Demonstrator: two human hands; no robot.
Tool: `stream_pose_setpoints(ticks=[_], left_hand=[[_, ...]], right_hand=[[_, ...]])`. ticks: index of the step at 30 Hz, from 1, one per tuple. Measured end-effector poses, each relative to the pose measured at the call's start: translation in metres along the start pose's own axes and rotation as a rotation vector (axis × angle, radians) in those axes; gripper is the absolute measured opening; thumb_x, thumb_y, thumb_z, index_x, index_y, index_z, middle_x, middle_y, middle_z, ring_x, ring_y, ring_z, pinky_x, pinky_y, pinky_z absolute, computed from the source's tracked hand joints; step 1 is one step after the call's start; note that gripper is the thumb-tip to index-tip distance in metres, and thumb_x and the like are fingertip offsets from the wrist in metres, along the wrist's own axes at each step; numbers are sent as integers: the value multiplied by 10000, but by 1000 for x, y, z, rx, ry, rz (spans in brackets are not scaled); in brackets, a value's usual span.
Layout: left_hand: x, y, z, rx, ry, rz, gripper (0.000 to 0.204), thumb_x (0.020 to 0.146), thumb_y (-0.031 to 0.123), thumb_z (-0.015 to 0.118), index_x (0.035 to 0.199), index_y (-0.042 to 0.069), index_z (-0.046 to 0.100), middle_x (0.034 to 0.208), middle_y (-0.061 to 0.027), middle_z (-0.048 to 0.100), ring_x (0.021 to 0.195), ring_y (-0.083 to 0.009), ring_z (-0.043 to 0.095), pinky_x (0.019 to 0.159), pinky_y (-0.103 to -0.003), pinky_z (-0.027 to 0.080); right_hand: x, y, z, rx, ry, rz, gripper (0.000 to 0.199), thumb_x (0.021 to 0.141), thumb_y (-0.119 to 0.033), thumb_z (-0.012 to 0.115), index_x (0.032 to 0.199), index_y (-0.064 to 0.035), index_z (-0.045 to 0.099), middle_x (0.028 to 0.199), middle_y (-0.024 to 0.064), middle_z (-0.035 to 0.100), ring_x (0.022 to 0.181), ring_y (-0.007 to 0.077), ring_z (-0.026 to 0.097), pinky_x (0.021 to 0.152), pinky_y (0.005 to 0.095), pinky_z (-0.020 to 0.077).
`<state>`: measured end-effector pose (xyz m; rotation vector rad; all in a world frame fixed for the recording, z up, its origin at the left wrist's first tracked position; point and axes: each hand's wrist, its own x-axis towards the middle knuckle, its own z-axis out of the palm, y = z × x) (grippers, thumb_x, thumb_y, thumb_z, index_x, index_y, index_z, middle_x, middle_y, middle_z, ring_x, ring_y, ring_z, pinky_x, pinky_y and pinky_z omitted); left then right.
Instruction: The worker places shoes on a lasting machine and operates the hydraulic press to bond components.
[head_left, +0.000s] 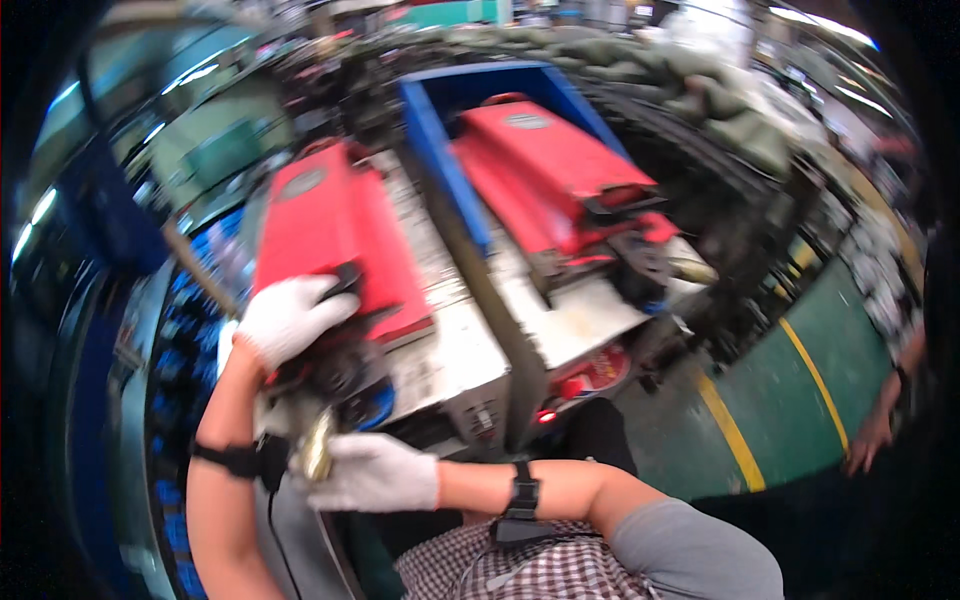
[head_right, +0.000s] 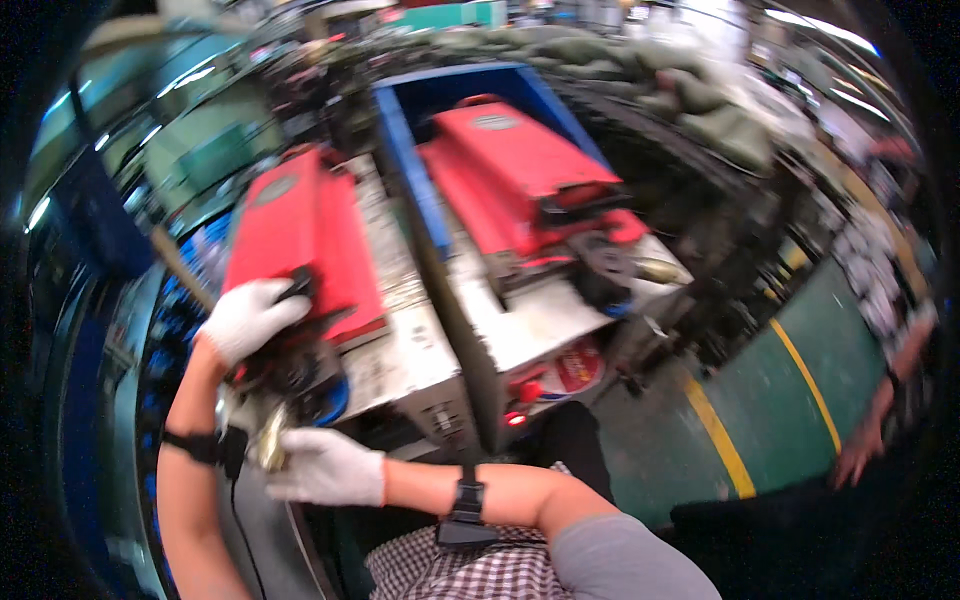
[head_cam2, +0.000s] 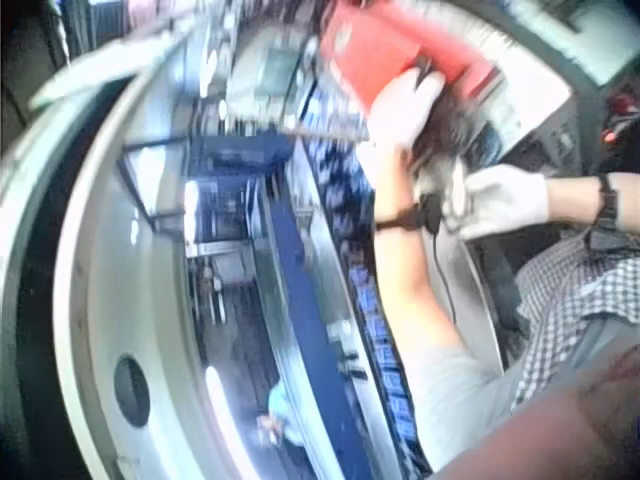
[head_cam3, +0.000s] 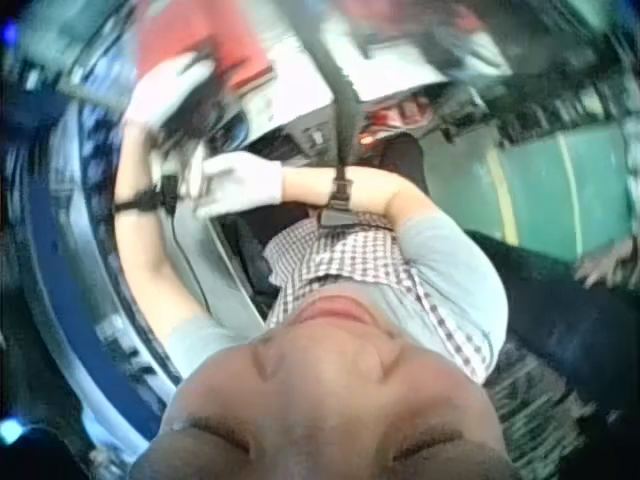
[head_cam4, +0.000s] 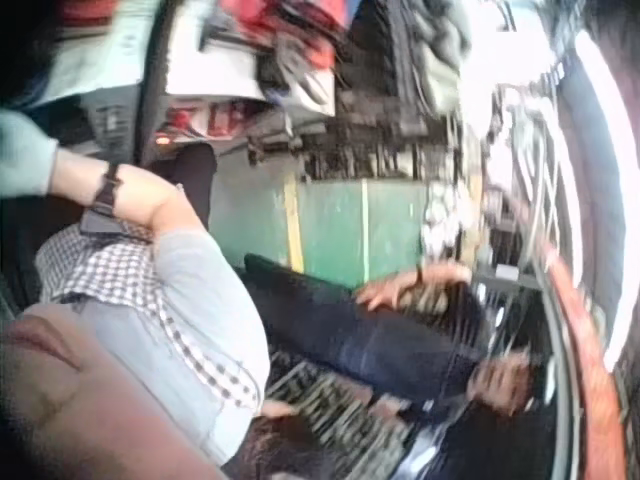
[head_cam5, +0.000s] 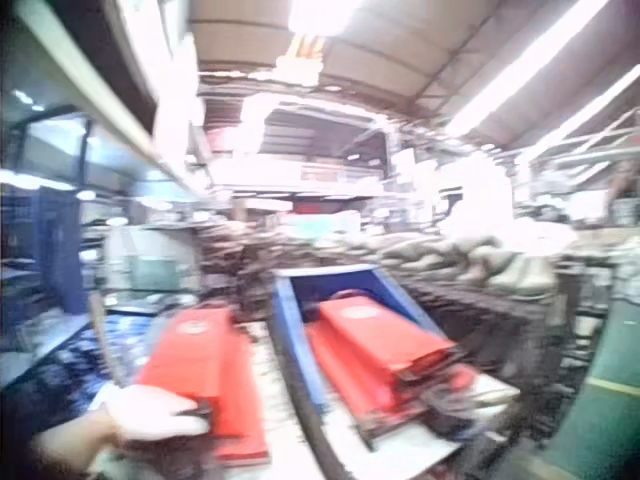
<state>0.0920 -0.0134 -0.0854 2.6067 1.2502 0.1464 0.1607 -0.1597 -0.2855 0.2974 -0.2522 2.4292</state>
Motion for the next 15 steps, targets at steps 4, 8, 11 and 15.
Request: stream_pose_setpoints(ticks=[4, 8, 11, 15], left_hand=[[0, 9, 3, -6, 75, -29, 451, 959, 494, 638, 989, 59, 753, 893, -233, 725, 904, -417, 726, 820, -483, 535], [1, 6, 9, -5, 106, -76, 438, 930, 466, 640, 897, 39, 736, 810, -215, 706, 843, -384, 728, 777, -465, 523], [4, -4, 12, -32, 108, -90, 427, 923, 457, 638, 883, 43, 733, 782, -193, 699, 805, -362, 719, 767, -453, 519], [5, -9, 15, -34, 132, -94, 423, 917, 457, 642, 873, 46, 729, 757, -178, 687, 779, -346, 704, 758, -442, 511]], right_hand=[[-19, -11, 15, 48, 114, 7, 333, 1059, -489, 633, 1224, -202, 676, 1013, 15, 730, 956, 247, 697, 947, 500, 567], [-69, -47, 44, 34, 164, -163, 366, 1044, -530, 667, 1283, -256, 703, 983, -68, 690, 864, 101, 651, 796, 340, 574], [-118, -78, 67, -156, 250, -266, 571, 1053, -535, 661, 1525, -232, 552, 1092, 7, 695, 904, 151, 669, 789, 353, 587], [-188, -112, 110, -1139, 472, -508, 657, 1075, -418, 655, 1593, -72, 446, 1137, 82, 709, 1020, 190, 691, 902, 379, 593]])
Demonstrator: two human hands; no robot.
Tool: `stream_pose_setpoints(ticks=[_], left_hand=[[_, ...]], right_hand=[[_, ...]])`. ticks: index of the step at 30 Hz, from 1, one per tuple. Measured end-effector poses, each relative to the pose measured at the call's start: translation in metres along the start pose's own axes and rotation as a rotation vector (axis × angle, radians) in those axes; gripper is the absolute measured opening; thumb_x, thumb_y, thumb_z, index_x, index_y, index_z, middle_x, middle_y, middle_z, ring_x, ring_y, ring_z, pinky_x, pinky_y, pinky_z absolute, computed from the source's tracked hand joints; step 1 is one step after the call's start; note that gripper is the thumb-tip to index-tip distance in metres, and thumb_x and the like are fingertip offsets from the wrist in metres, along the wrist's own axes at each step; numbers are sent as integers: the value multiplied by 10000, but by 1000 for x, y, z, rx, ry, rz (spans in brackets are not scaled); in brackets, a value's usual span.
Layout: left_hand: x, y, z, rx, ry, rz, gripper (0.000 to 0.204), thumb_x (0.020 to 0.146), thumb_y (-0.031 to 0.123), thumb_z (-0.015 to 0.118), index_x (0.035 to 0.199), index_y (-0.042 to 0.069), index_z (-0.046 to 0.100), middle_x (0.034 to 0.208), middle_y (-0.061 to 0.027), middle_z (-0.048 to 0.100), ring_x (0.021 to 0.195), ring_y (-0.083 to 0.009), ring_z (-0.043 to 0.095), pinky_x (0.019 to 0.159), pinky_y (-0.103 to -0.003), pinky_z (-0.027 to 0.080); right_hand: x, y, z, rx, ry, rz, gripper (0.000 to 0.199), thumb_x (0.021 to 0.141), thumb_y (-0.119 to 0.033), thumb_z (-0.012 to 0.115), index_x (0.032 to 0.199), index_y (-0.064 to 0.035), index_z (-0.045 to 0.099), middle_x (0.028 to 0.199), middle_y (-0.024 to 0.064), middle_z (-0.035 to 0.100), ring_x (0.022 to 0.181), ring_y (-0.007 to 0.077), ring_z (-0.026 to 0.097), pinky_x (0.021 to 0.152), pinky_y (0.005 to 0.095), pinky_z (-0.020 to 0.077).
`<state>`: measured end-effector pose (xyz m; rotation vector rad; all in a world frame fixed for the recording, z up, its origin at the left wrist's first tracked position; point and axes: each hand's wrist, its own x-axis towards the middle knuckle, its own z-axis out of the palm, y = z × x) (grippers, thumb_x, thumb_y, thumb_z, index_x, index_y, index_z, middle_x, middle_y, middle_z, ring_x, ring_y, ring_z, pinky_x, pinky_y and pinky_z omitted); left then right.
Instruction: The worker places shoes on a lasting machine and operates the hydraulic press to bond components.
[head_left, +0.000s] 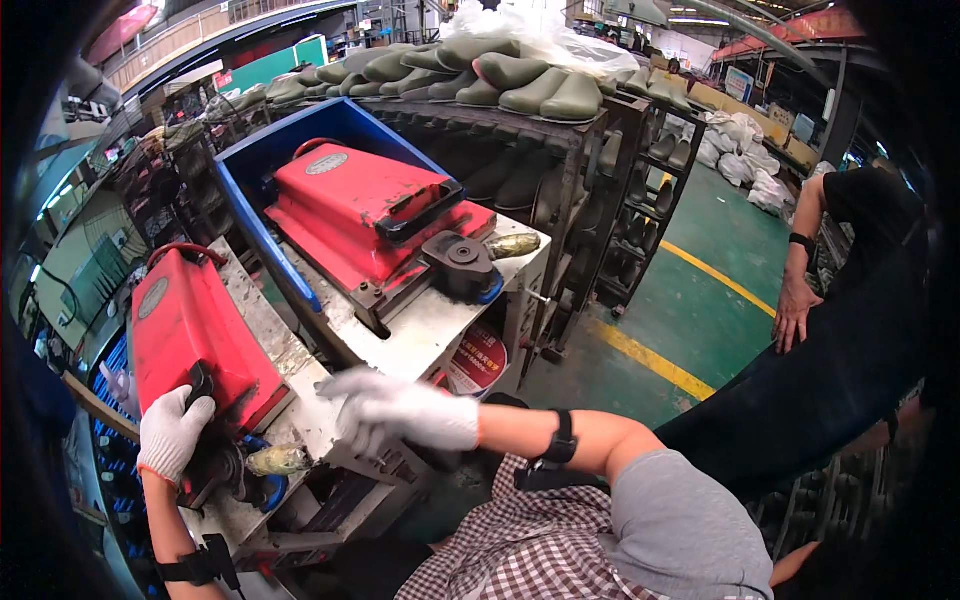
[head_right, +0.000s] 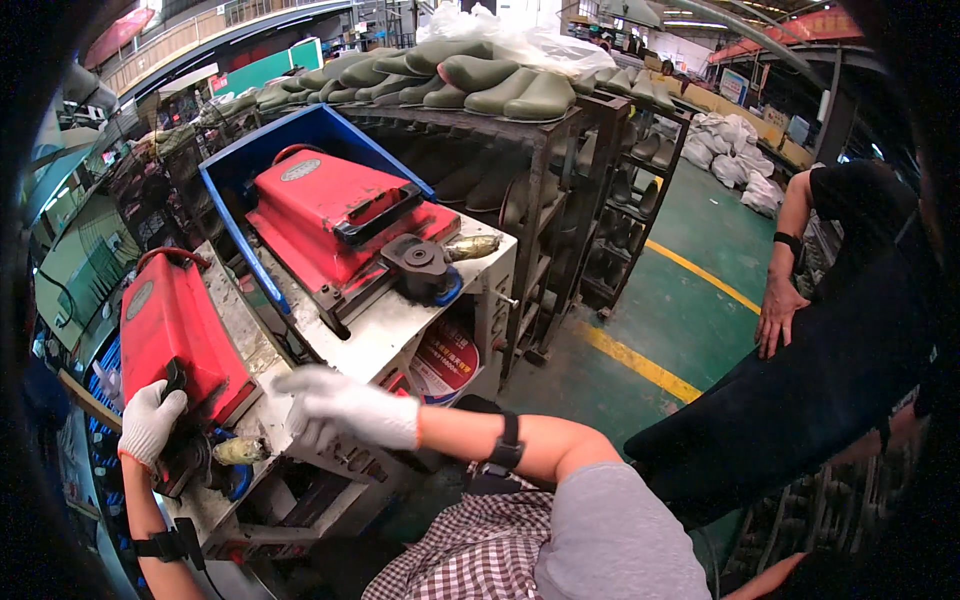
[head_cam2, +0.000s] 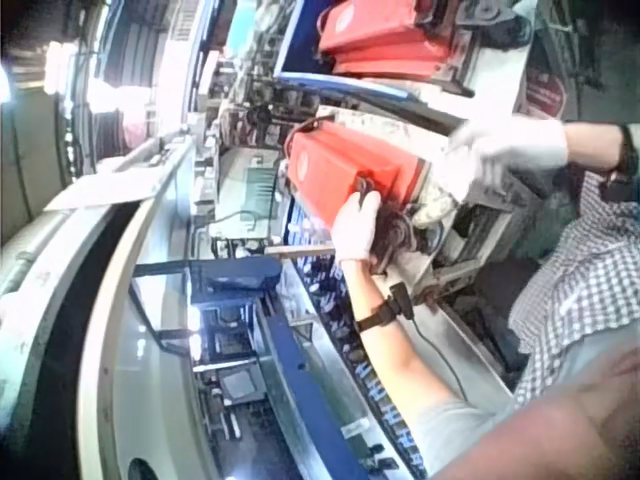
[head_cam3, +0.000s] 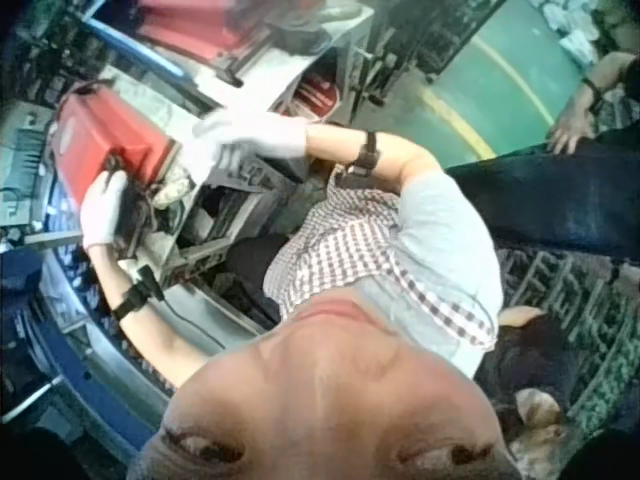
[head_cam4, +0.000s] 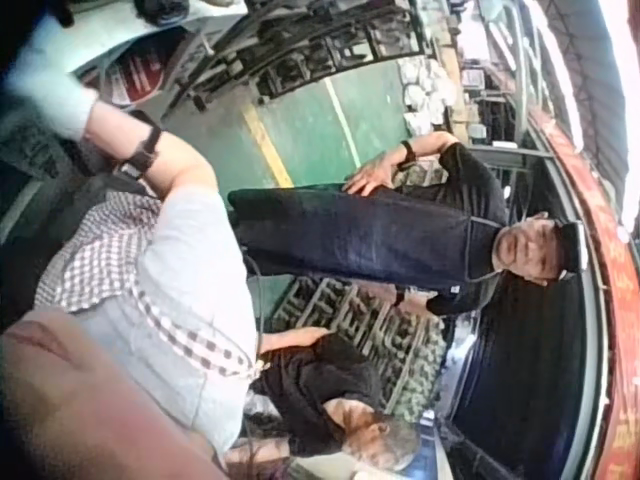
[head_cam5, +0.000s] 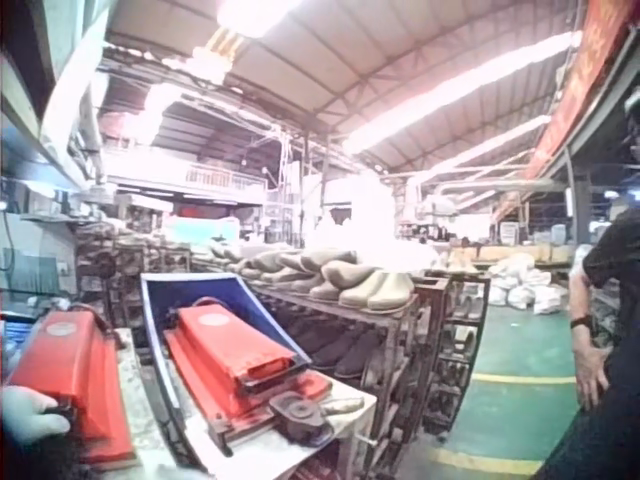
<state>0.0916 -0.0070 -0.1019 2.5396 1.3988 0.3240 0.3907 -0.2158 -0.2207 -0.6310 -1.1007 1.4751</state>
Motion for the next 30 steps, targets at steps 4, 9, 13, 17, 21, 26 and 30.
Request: stream_pose_setpoints(ticks=[4, 9, 13, 17, 21, 26, 30], left_hand=[[0, 5, -1, -9, 16, 16, 416, 961, 442, 625, 853, 49, 713, 717, -141, 672, 693, -276, 690, 697, -416, 499], [2, -3, 2, -167, 8, 9, 395, 1064, 403, 604, 911, 46, 681, 664, -35, 608, 606, -152, 611, 612, -358, 468], [6, -5, 3, -368, 106, 106, 343, 1089, 342, 635, 984, 18, 677, 829, -13, 659, 808, -123, 611, 761, -308, 490], [7, 35, 9, -331, 395, 147, 267, 1059, 260, 664, 1137, 5, 676, 993, -74, 697, 921, -155, 646, 892, -328, 525], [13, 116, 36, -245, 404, 435, 328, 1005, 258, 674, 1234, 26, 702, 1149, -160, 726, 1078, -299, 717, 981, -402, 553], [35, 201, 80, -53, 161, 602, 387, 978, 279, 664, 1292, 53, 679, 1245, -186, 683, 1199, -375, 666, 1062, -453, 523], [58, 235, 104, 77, 77, 810, 528, 906, 210, 685, 1381, -1, 596, 1322, -234, 638, 1229, -418, 641, 1065, -486, 523]], right_hand=[[-28, -76, -62, -1056, 572, -595, 273, 998, -151, 696, 1251, -53, 728, 1196, 116, 730, 1134, 276, 704, 1029, 402, 560], [-64, -139, -165, -1801, 1133, -312, 334, 955, -338, 660, 1116, -72, 785, 1127, 184, 759, 1047, 396, 726, 936, 511, 580], [-72, -127, -205, -1805, 1016, -165, 455, 1109, -429, 457, 1238, -97, 741, 1163, 182, 749, 1084, 398, 707, 931, 517, 573], [-69, -125, -212, -1771, 1082, 43, 514, 1100, -505, 436, 1321, -144, 727, 1215, 188, 748, 1100, 421, 709, 951, 524, 566], [-67, -136, -188, -1722, 1075, 98, 564, 1116, -538, 368, 1226, -133, 746, 1191, 194, 758, 1104, 443, 706, 955, 565, 553], [-90, -109, -113, -1831, 1045, 264, 551, 1090, -549, 454, 1466, -192, 642, 971, 236, 774, 840, 424, 759, 768, 537, 602], [-98, -87, -72, -1746, 742, -2, 614, 1054, -437, 614, 1569, -119, 510, 1018, 248, 768, 925, 405, 762, 813, 503, 604]])
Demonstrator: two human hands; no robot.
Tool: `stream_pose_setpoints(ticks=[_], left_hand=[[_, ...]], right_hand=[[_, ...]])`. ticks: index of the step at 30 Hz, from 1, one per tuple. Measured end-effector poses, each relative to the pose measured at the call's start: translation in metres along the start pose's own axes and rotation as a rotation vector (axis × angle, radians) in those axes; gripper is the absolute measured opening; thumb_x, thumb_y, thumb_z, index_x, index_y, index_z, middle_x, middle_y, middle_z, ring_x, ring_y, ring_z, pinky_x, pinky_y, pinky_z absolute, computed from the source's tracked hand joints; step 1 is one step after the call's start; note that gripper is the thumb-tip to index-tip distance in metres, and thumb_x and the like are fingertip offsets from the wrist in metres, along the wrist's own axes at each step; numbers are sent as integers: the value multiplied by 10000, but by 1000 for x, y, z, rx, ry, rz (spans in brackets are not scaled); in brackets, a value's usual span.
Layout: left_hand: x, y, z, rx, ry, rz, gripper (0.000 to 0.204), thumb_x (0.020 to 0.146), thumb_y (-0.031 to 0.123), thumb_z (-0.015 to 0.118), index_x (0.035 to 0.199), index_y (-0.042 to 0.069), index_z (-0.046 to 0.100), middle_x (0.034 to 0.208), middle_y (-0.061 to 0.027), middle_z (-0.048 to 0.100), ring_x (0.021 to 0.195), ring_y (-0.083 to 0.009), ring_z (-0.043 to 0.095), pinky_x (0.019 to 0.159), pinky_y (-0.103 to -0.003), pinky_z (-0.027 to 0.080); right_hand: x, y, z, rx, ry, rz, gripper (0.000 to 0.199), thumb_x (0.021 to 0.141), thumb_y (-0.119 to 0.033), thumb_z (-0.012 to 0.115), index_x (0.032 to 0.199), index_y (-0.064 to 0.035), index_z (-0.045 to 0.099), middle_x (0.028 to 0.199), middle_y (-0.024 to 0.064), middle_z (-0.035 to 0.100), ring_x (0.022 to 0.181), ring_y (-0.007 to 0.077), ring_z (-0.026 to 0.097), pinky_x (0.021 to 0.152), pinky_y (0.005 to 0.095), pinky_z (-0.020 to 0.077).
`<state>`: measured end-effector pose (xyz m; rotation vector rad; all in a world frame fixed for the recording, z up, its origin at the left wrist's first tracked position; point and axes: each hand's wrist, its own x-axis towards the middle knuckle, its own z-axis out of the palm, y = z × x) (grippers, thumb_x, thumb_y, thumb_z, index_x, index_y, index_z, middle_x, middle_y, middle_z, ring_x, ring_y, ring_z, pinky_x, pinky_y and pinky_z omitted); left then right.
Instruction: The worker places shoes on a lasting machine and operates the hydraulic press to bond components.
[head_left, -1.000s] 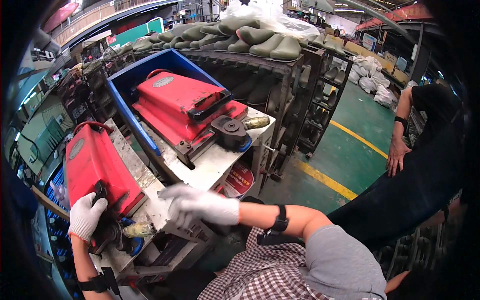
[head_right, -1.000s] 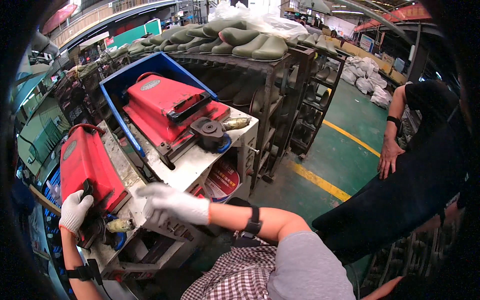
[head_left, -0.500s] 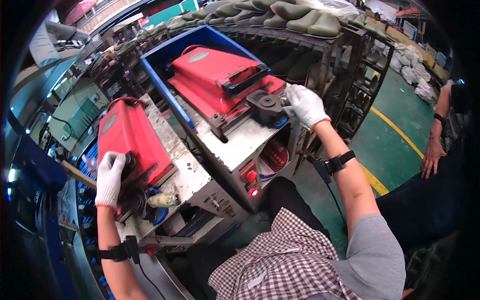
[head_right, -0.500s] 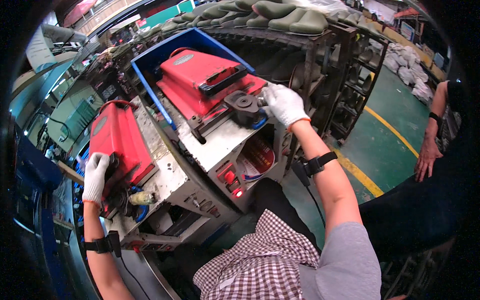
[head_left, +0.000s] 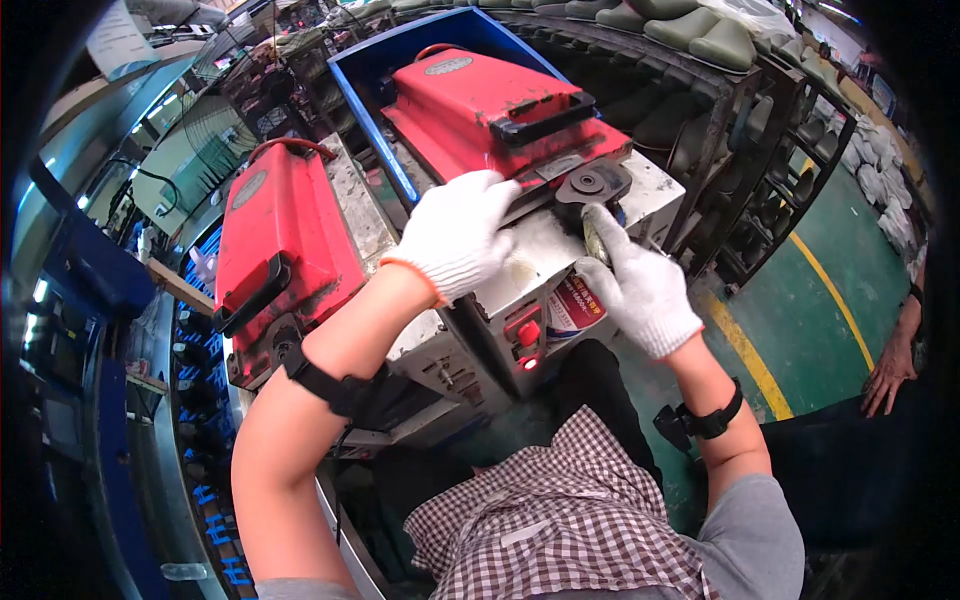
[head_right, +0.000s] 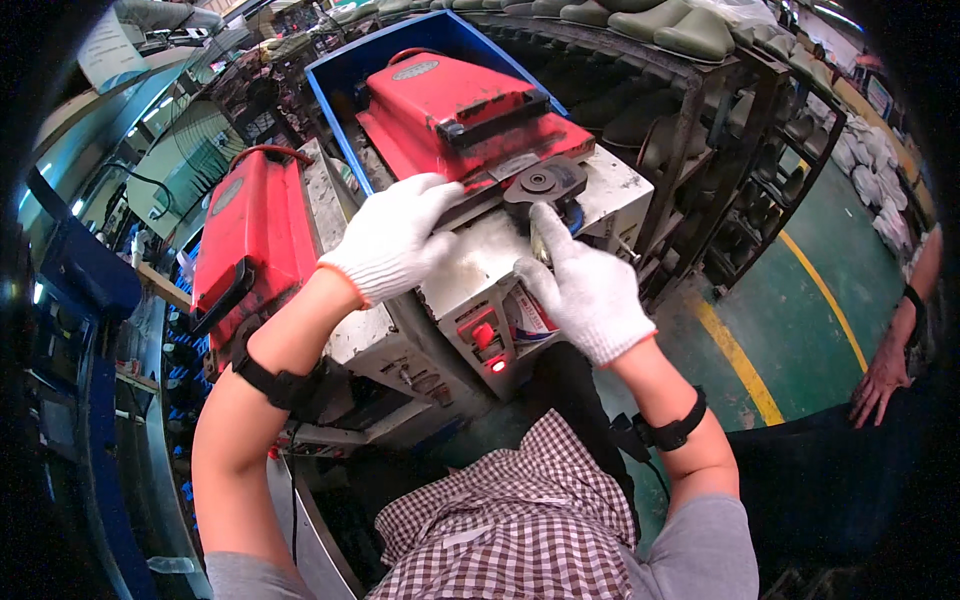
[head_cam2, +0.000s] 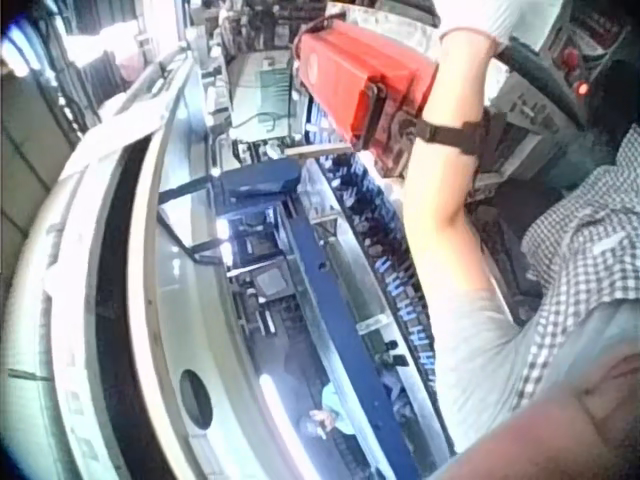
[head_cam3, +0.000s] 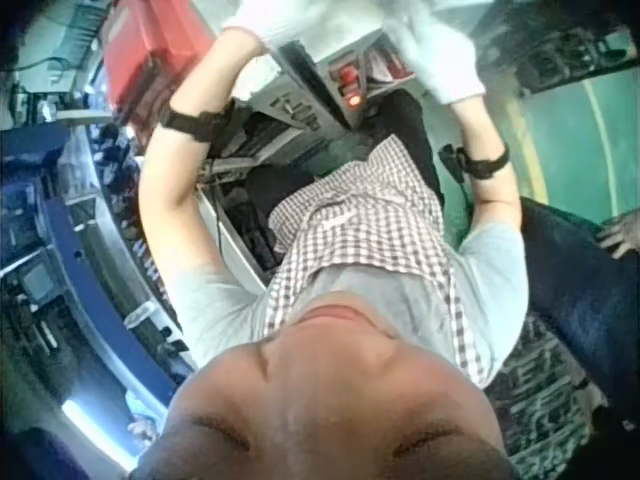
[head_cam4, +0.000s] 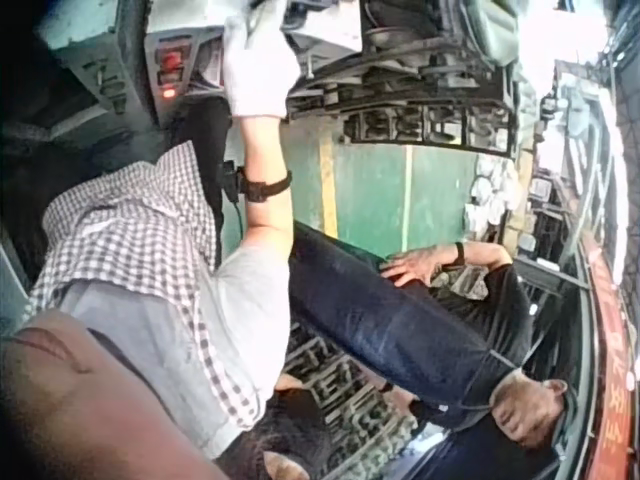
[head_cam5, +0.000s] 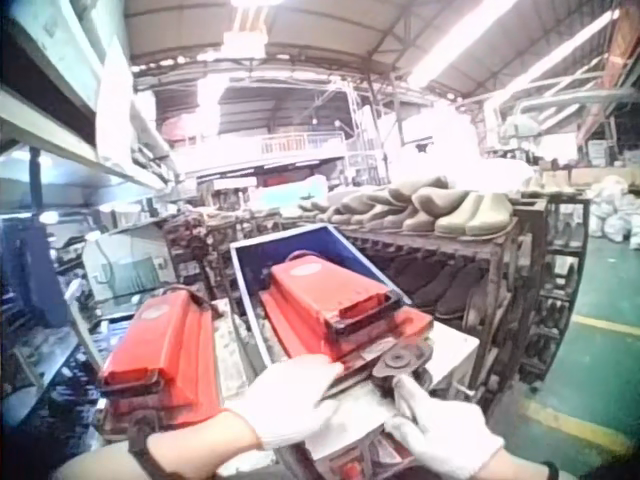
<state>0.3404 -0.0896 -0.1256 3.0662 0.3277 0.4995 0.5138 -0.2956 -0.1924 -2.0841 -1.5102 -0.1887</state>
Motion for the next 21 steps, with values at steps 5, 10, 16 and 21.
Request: stream_pose_setpoints(ticks=[5, 10, 16, 21], left_hand=[[26, -4, -5, 262, 163, 124, 660, 823, 184, 763, 1417, -28, 570, 1334, -241, 627, 1279, -442, 596, 1086, -489, 510], [59, -32, -59, 363, 448, 185, 702, 810, 181, 804, 1457, 33, 577, 1264, -222, 661, 1241, -421, 616, 1093, -490, 502], [115, -68, -122, 479, 735, 74, 564, 897, 327, 712, 1353, -2, 666, 1195, -234, 694, 1165, -385, 642, 1051, -496, 500], [125, -78, -157, 460, 669, 13, 751, 852, 315, 726, 1499, -21, 546, 1401, -274, 609, 1344, -437, 550, 1189, -485, 423]], right_hand=[[39, 24, -21, 270, 70, -101, 371, 1041, -251, 649, 1341, -41, 713, 1215, 222, 757, 1134, 382, 741, 979, 422, 580], [161, 45, -12, 51, -83, -157, 513, 1031, -462, 610, 1398, -110, 676, 1349, 228, 683, 1224, 407, 673, 1062, 461, 531], [282, 28, 49, -115, -569, -90, 1166, 922, -755, 639, 1703, 22, 255, 1700, 295, 386, 1585, 388, 386, 1301, 397, 306], [307, 11, 82, -304, -649, -125, 1127, 863, -685, 679, 1682, 3, 323, 1600, 313, 515, 1497, 390, 511, 1238, 413, 397]])
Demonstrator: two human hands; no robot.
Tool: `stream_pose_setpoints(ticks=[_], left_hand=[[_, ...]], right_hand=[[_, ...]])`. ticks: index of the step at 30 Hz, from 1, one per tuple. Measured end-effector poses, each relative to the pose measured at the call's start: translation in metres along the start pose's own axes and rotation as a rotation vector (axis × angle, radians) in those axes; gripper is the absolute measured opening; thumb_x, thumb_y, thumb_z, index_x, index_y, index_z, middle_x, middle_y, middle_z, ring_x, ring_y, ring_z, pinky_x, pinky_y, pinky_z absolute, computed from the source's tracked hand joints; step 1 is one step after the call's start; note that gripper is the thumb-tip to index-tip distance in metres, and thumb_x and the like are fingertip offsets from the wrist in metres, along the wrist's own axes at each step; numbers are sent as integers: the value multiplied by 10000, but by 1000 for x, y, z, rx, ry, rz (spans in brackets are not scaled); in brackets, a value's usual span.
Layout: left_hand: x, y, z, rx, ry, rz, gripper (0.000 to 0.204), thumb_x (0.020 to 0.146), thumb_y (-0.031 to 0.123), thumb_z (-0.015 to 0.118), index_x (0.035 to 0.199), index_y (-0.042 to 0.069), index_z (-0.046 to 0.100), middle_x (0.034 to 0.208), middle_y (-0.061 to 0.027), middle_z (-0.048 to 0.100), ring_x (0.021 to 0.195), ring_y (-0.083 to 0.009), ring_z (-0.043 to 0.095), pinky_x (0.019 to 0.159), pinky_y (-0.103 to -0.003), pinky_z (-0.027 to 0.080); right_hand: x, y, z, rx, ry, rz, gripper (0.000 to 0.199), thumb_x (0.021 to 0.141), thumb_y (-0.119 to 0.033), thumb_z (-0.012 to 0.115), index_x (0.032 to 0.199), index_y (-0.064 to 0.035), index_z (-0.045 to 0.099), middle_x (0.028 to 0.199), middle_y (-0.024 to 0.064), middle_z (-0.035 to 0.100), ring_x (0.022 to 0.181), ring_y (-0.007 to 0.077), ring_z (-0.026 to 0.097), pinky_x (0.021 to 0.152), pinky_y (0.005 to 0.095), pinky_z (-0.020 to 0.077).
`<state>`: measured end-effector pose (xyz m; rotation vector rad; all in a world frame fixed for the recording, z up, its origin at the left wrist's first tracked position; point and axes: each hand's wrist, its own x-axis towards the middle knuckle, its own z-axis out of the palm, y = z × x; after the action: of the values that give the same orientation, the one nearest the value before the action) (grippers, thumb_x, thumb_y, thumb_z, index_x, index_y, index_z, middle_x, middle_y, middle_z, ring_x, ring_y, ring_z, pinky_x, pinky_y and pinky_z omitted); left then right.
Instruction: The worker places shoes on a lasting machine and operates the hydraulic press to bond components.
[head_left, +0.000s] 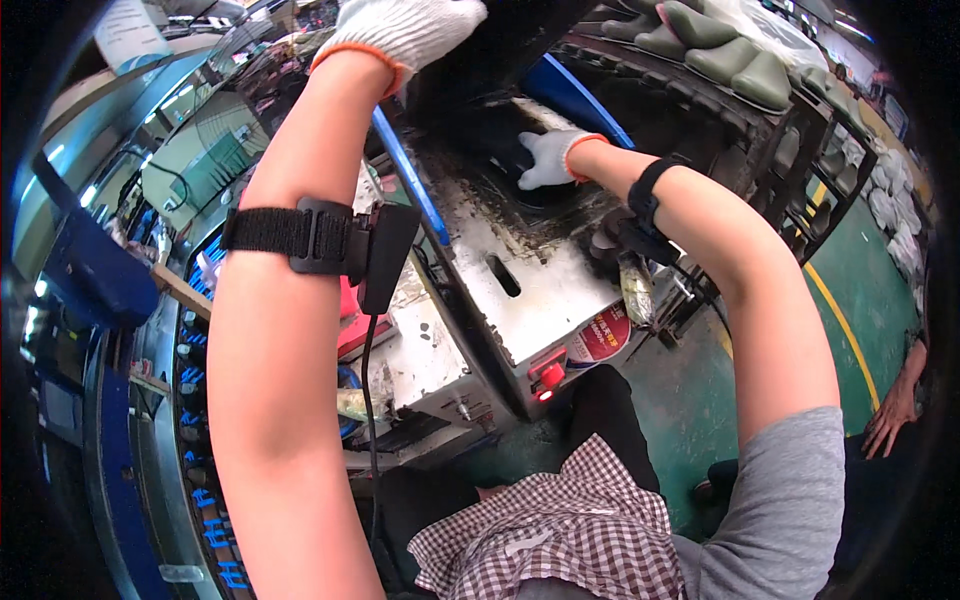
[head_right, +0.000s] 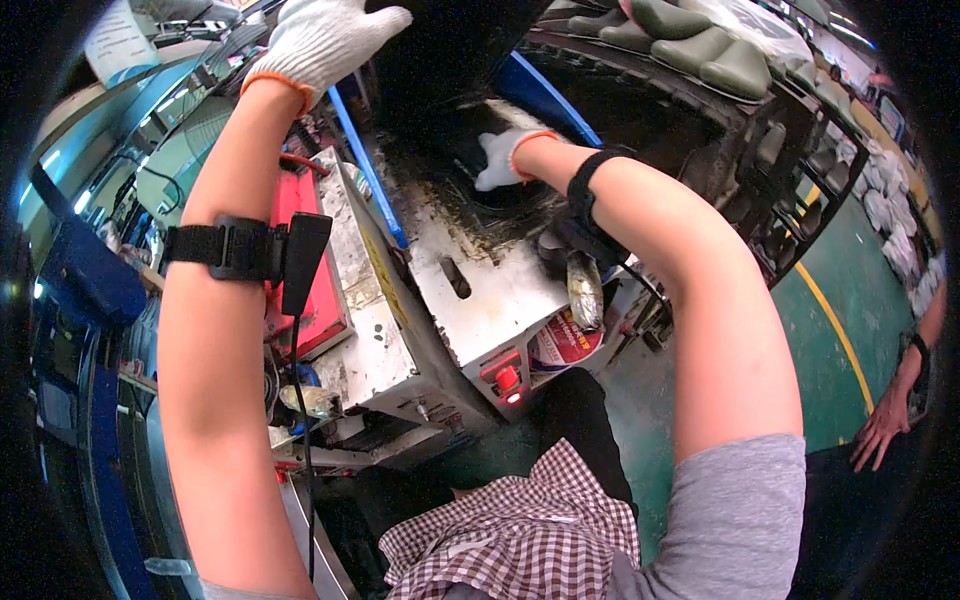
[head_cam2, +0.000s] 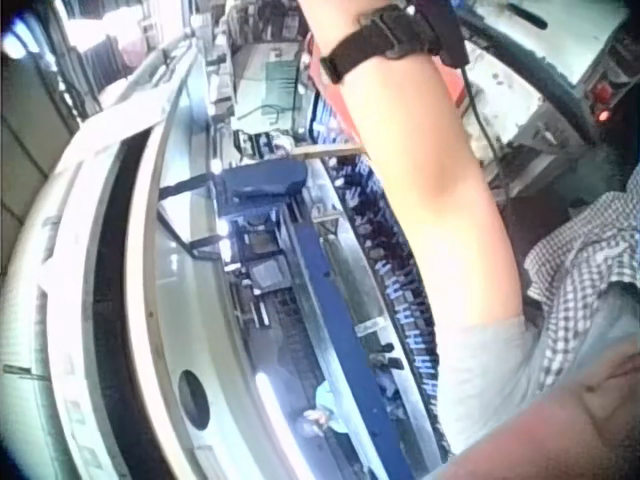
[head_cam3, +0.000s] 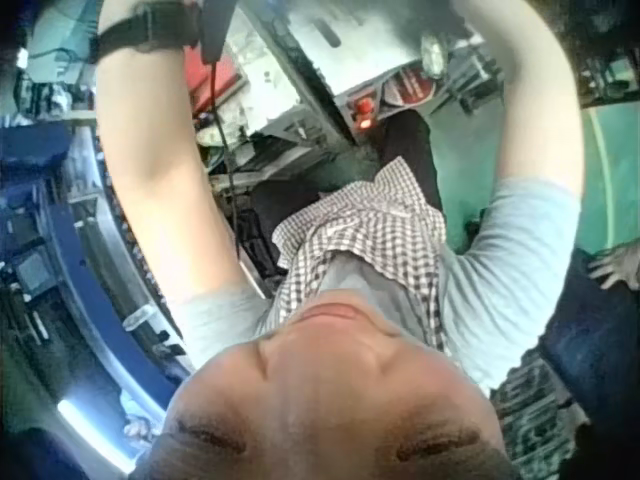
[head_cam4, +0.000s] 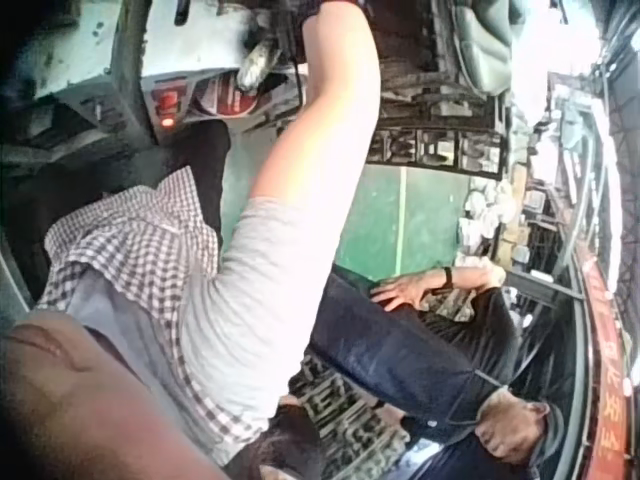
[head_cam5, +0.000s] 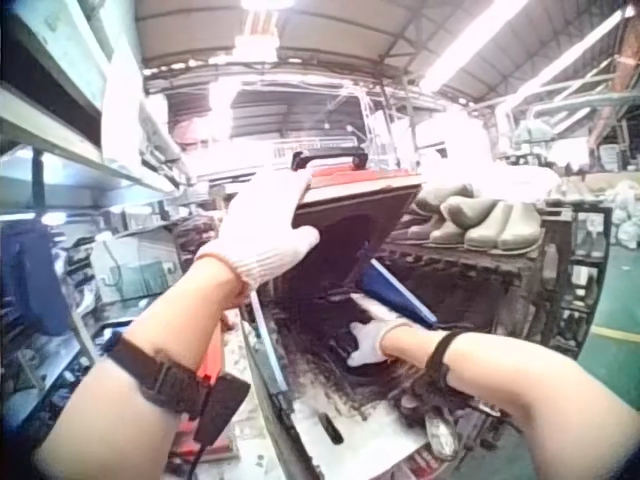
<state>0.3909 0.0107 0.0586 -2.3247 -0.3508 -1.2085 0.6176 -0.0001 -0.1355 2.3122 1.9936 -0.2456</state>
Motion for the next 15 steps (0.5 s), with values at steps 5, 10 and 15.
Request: stream_pose_setpoints(ticks=[5, 10, 15], left_hand=[[-44, 5, -42, -323, -264, -118, 760, 913, 340, 700, 1551, -13, 486, 1556, -316, 497, 1538, -453, 379, 1284, -485, 321], [-159, 47, -109, -968, -338, -688, 821, 1018, 343, 712, 1652, -54, 373, 1627, -168, 531, 1449, -260, 532, 1190, -380, 425], [-258, 106, -162, -1721, -91, -1204, 610, 1040, 438, 704, 1423, -12, 556, 1207, -51, 643, 1141, -172, 584, 1057, -364, 484]], right_hand=[[-37, -4, -33, 700, 200, -30, 667, 1016, -549, 596, 1544, -143, 613, 1445, 115, 690, 1285, 263, 655, 1078, 377, 508], [-140, -40, -32, 1403, 105, 58, 497, 1026, -596, 610, 1194, -143, 725, 1036, -48, 769, 831, 81, 693, 654, 229, 506], [-206, -131, 18, 1869, 253, -370, 603, 1104, -483, 520, 1517, -48, 583, 1409, 109, 707, 1237, 241, 710, 1075, 424, 574]])
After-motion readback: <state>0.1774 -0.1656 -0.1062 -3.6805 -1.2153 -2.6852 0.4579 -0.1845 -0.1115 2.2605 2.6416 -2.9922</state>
